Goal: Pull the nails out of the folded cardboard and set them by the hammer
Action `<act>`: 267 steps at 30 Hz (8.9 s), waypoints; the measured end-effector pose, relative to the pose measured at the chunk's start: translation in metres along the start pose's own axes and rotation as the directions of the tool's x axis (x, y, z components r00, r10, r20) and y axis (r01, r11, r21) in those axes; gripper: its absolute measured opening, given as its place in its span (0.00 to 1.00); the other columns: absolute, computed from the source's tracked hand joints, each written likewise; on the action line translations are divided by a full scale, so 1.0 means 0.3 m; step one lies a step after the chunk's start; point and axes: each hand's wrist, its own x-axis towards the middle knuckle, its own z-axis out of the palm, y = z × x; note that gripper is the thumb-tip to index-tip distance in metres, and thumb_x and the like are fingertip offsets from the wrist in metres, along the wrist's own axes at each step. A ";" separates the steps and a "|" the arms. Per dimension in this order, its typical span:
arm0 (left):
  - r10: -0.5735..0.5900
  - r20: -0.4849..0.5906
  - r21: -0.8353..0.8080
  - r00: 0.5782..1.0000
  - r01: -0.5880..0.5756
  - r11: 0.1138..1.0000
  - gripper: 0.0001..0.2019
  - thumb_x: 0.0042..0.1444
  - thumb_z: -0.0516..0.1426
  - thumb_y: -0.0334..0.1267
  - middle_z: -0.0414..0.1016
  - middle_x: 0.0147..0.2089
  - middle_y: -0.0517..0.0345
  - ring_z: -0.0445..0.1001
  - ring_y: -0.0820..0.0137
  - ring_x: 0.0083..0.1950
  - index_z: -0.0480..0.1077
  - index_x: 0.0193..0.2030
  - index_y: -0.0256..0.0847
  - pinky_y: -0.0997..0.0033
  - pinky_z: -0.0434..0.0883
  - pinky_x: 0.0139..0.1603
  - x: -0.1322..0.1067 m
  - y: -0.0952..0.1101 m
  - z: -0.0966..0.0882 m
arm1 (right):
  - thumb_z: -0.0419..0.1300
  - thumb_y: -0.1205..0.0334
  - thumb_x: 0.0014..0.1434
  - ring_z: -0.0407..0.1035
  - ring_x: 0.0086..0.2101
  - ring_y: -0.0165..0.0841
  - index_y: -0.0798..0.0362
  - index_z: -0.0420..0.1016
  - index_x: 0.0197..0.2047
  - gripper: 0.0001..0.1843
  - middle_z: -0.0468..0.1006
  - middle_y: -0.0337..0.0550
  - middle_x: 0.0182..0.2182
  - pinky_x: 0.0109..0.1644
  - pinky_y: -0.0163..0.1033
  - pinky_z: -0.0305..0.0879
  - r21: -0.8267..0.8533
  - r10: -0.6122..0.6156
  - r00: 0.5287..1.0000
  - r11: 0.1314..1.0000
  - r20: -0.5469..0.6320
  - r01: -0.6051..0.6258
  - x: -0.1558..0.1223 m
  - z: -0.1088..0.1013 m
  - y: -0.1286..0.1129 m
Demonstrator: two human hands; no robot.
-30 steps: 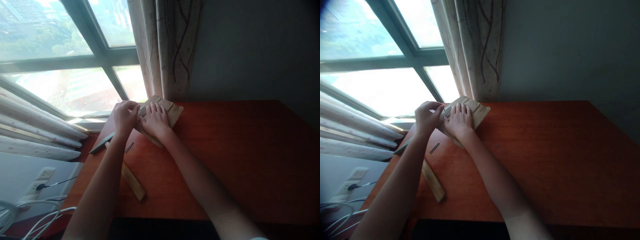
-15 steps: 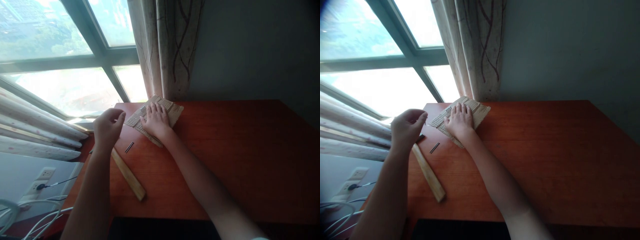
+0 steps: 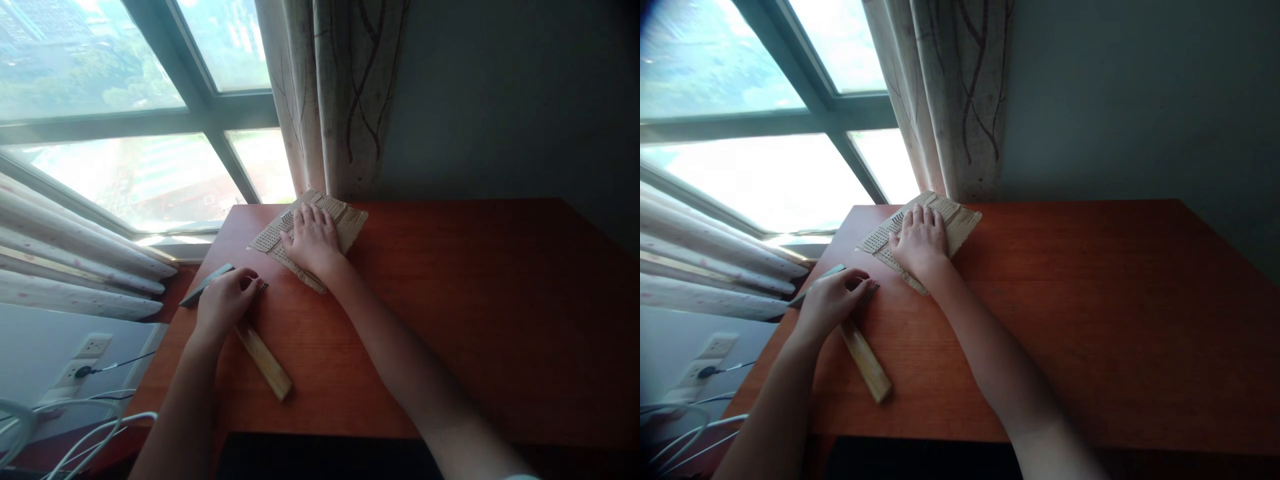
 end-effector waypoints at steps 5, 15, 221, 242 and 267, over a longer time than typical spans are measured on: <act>-0.015 -0.017 0.012 1.000 0.015 1.000 0.11 0.57 0.56 0.50 0.82 0.35 0.58 0.80 0.60 0.39 0.76 0.38 0.48 0.67 0.66 0.35 0.001 -0.002 -0.002 | 0.47 0.48 0.67 0.49 0.68 0.51 0.68 0.60 0.69 0.37 0.57 0.62 0.70 0.72 0.54 0.40 0.005 -0.003 1.000 1.000 -0.006 0.003 0.000 0.001 0.001; -0.121 -0.175 0.006 0.977 0.123 0.992 0.15 0.58 0.55 0.50 0.82 0.36 0.53 0.81 0.57 0.41 0.79 0.40 0.46 0.65 0.68 0.37 -0.001 -0.009 -0.037 | 0.46 0.48 0.67 0.50 0.68 0.50 0.67 0.60 0.69 0.37 0.56 0.61 0.71 0.72 0.54 0.41 0.000 -0.003 1.000 1.000 -0.006 0.003 0.001 0.001 0.003; -0.063 -0.455 -0.275 0.888 -0.073 0.959 0.15 0.57 0.58 0.46 0.80 0.36 0.57 0.74 0.70 0.31 0.79 0.46 0.43 0.70 0.72 0.36 0.083 0.049 -0.065 | 0.54 0.50 0.66 0.55 0.66 0.47 0.53 0.74 0.59 0.24 0.64 0.55 0.67 0.70 0.53 0.47 0.077 -0.036 0.998 0.996 -0.054 0.040 -0.005 -0.015 0.021; 0.202 -0.446 -0.129 0.872 -0.286 0.950 0.09 0.58 0.55 0.38 0.79 0.36 0.53 0.75 0.65 0.38 0.77 0.35 0.39 0.65 0.71 0.43 0.368 0.259 -0.065 | 0.56 0.50 0.64 0.54 0.67 0.47 0.53 0.75 0.59 0.24 0.62 0.57 0.68 0.70 0.52 0.46 0.111 -0.028 0.999 0.993 -0.041 0.032 -0.001 -0.022 0.026; 0.101 -0.089 0.049 0.991 -0.097 0.994 0.11 0.57 0.54 0.46 0.79 0.34 0.55 0.77 0.62 0.36 0.73 0.35 0.44 0.67 0.67 0.35 0.007 -0.047 -0.010 | 0.54 0.51 0.65 0.55 0.66 0.46 0.54 0.74 0.60 0.25 0.64 0.54 0.67 0.70 0.52 0.47 0.103 -0.039 0.998 0.994 -0.045 0.043 -0.004 -0.025 0.029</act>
